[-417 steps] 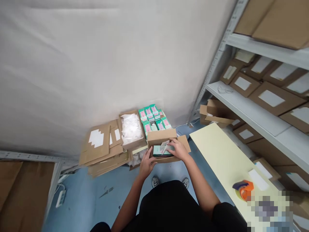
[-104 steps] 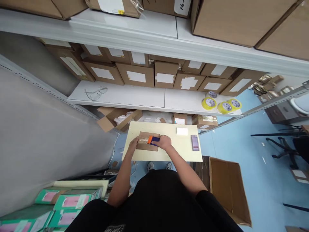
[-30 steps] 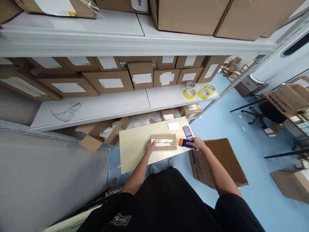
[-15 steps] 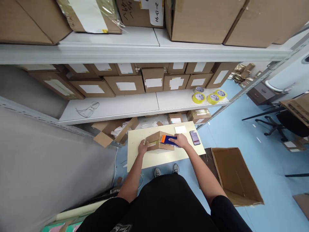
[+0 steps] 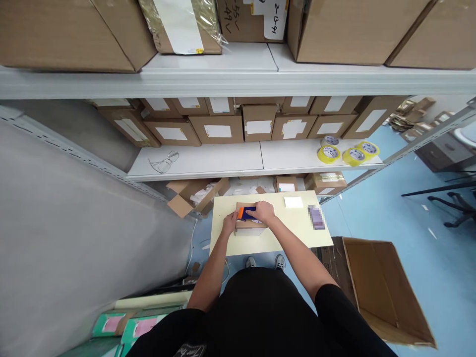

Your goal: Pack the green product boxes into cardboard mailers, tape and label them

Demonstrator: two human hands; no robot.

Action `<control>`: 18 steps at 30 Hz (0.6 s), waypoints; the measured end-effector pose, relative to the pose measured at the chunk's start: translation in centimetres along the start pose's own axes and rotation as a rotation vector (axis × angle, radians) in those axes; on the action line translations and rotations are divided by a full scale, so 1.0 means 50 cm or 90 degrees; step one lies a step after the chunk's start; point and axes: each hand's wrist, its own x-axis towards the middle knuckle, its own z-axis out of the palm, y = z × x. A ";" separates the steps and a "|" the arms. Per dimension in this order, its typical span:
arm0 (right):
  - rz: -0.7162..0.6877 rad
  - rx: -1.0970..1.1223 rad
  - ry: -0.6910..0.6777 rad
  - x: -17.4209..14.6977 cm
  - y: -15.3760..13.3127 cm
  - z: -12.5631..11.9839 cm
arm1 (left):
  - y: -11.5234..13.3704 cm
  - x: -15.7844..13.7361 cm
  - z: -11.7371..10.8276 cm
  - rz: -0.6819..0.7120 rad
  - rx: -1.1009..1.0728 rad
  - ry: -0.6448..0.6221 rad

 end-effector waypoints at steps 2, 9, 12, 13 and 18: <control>-0.014 0.001 -0.012 0.004 0.003 0.008 | -0.010 -0.008 0.007 0.028 0.037 0.017; -0.057 -0.006 -0.022 0.004 0.062 0.023 | -0.007 -0.040 0.082 0.005 0.084 0.045; -0.073 -0.002 -0.028 0.001 0.101 0.016 | -0.002 -0.048 0.097 0.002 0.085 0.050; -0.073 -0.003 -0.026 0.000 0.117 0.011 | -0.002 -0.049 0.098 0.001 0.090 0.053; -0.047 -0.048 0.004 -0.003 0.220 -0.040 | -0.003 -0.049 0.094 0.000 0.119 0.060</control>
